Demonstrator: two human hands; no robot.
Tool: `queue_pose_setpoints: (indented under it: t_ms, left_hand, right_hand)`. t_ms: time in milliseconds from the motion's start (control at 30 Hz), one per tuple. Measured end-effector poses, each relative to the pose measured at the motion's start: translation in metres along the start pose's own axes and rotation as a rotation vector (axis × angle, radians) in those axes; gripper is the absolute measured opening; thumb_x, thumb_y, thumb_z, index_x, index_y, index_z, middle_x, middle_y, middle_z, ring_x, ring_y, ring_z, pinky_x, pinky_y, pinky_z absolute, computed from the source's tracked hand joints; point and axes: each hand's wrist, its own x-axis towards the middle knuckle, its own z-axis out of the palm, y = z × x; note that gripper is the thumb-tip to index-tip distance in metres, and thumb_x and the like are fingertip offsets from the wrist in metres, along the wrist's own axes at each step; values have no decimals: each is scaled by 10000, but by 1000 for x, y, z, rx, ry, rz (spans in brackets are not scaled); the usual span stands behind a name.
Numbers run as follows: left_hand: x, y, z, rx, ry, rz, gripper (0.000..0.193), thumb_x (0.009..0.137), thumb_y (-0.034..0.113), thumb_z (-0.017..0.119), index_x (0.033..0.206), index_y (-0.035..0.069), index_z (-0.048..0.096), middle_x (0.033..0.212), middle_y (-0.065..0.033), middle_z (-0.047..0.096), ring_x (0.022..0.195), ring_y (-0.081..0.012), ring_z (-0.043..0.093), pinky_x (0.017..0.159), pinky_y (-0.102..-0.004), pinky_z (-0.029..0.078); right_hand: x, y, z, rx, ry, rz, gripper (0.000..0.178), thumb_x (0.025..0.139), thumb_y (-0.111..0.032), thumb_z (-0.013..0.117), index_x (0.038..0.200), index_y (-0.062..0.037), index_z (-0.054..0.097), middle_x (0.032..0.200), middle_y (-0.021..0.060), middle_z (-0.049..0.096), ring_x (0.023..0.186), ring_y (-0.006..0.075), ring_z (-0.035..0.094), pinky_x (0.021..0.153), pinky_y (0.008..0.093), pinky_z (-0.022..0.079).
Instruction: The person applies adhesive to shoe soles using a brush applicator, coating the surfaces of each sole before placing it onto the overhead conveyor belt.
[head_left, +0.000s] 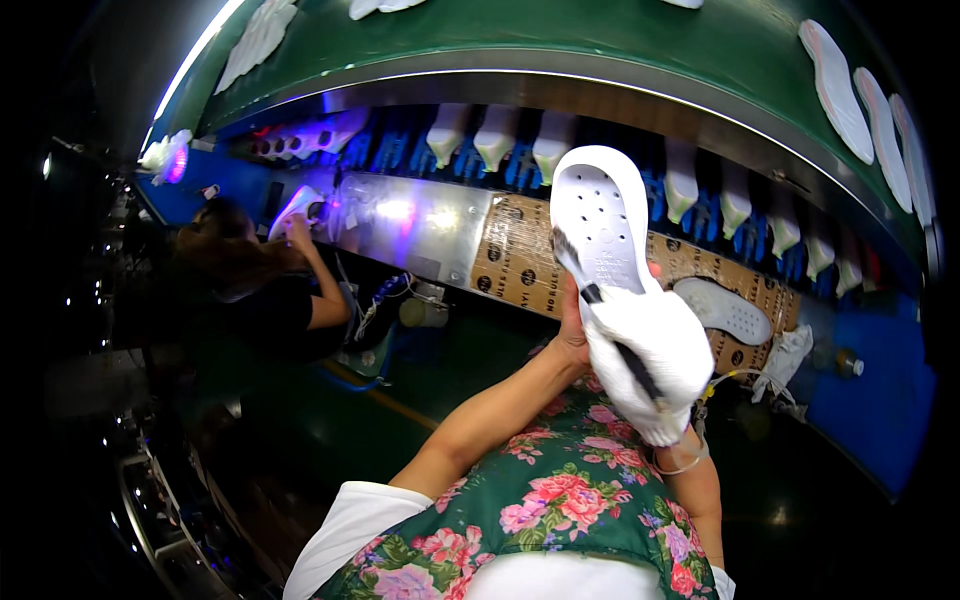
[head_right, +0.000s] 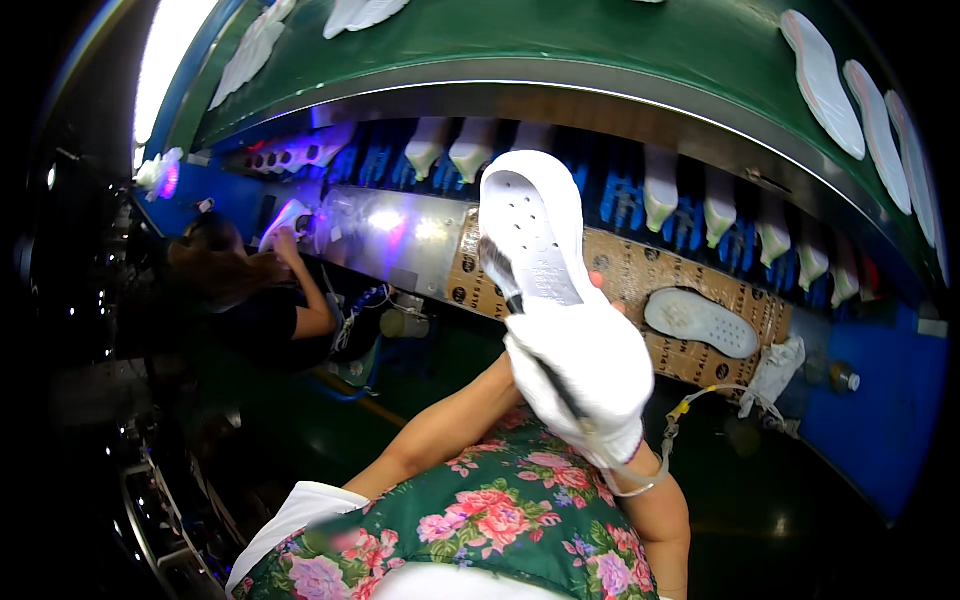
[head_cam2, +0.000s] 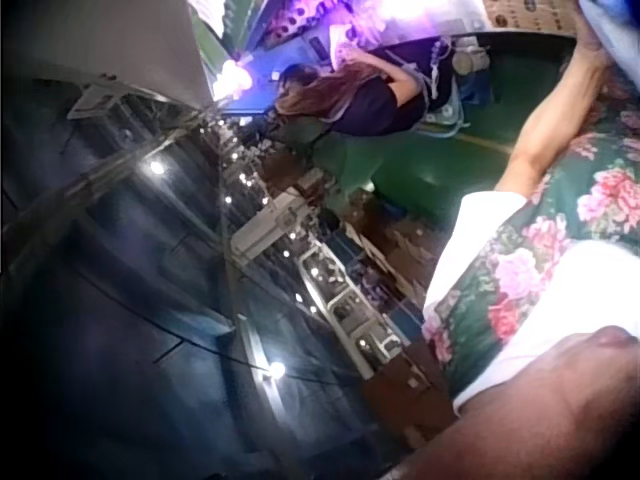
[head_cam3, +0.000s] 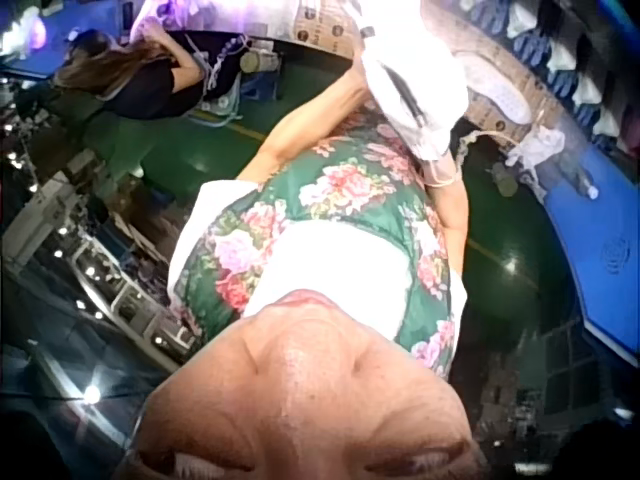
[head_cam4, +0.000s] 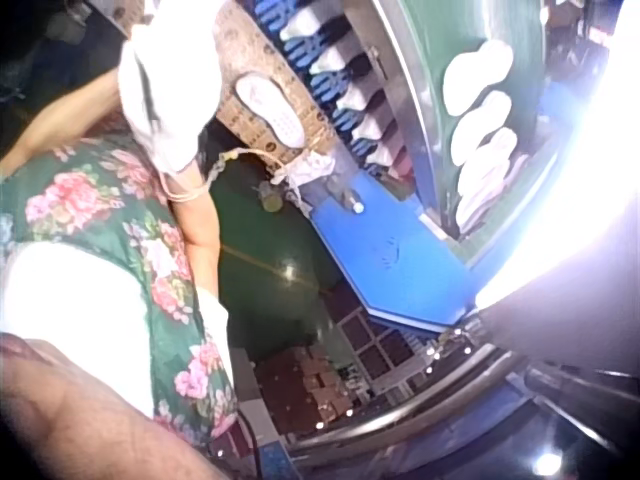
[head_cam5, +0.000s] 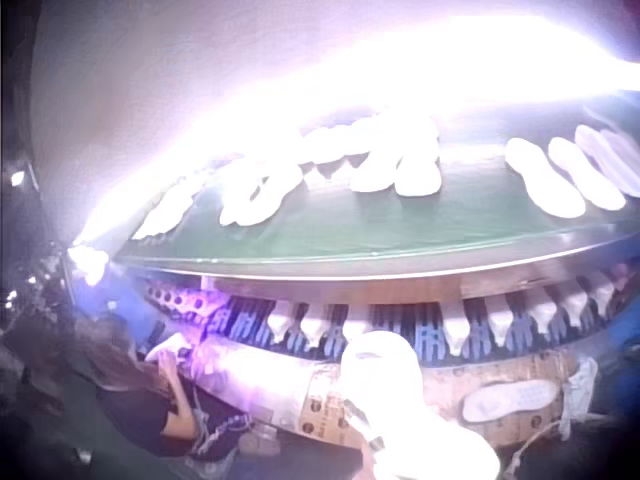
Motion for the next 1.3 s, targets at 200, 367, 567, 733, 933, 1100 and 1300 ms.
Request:
queue_pose_setpoints:
  t_ms: [200, 367, 567, 733, 933, 1100, 1300]
  left_hand:
    - [3, 14, 17, 95, -10, 140, 1001, 857, 845, 455, 1542, 124, 334, 1406, -199, 536, 1272, -369, 574, 1068, -545, 494]
    - [9, 21, 23, 283, -26, 70, 1083, 754, 881, 565, 1459, 70, 434, 1295, -261, 588, 1205, -397, 607, 1027, -536, 520]
    - [25, 32, 28, 108, -110, -7, 1045, 792, 906, 462, 1448, 92, 460, 1267, -252, 604, 1134, -431, 640, 983, -618, 517]
    - [30, 37, 29, 37, -124, 27, 964, 817, 804, 577, 1429, 63, 500, 1238, -306, 607, 1162, -510, 601, 946, -649, 528]
    - [34, 33, 28, 18, -100, -19, 1072, 735, 932, 506, 1419, 108, 508, 1234, -244, 611, 1062, -543, 627, 842, -675, 549]
    - [34, 35, 29, 15, -148, -28, 1086, 731, 948, 484, 1429, 115, 493, 1229, -261, 593, 1046, -533, 629, 829, -657, 550]
    - [40, 55, 33, 83, -165, -95, 1113, 774, 888, 517, 1501, 57, 375, 1263, -295, 562, 1088, -507, 632, 840, -635, 578]
  right_hand:
    - [1, 10, -10, 26, 44, 28, 227, 776, 16, 791, 990, -51, 758, 968, 119, 748, 837, 275, 709, 756, 351, 552]
    - [-6, 11, -8, 94, -74, 33, 214, 773, -4, 797, 974, -68, 762, 940, 111, 745, 829, 277, 712, 761, 361, 555]
    - [-5, 12, -2, -64, -108, -104, 255, 762, 2, 804, 1006, -59, 766, 915, 95, 744, 816, 269, 716, 759, 352, 555]
    - [-6, 24, -15, 261, -99, 95, 238, 733, 16, 794, 956, -61, 761, 914, 90, 746, 831, 267, 720, 743, 356, 555]
    - [-20, 30, -16, 20, -132, -117, 292, 741, 30, 800, 1014, -55, 739, 990, 118, 731, 828, 294, 700, 731, 371, 537]
    - [-17, 29, -27, 277, -84, 160, 163, 768, -18, 791, 927, -31, 755, 892, 123, 749, 791, 269, 706, 720, 358, 544]
    - [-30, 31, -24, 180, -259, -57, 274, 736, -7, 817, 999, -65, 766, 954, 102, 752, 822, 258, 715, 734, 348, 549]
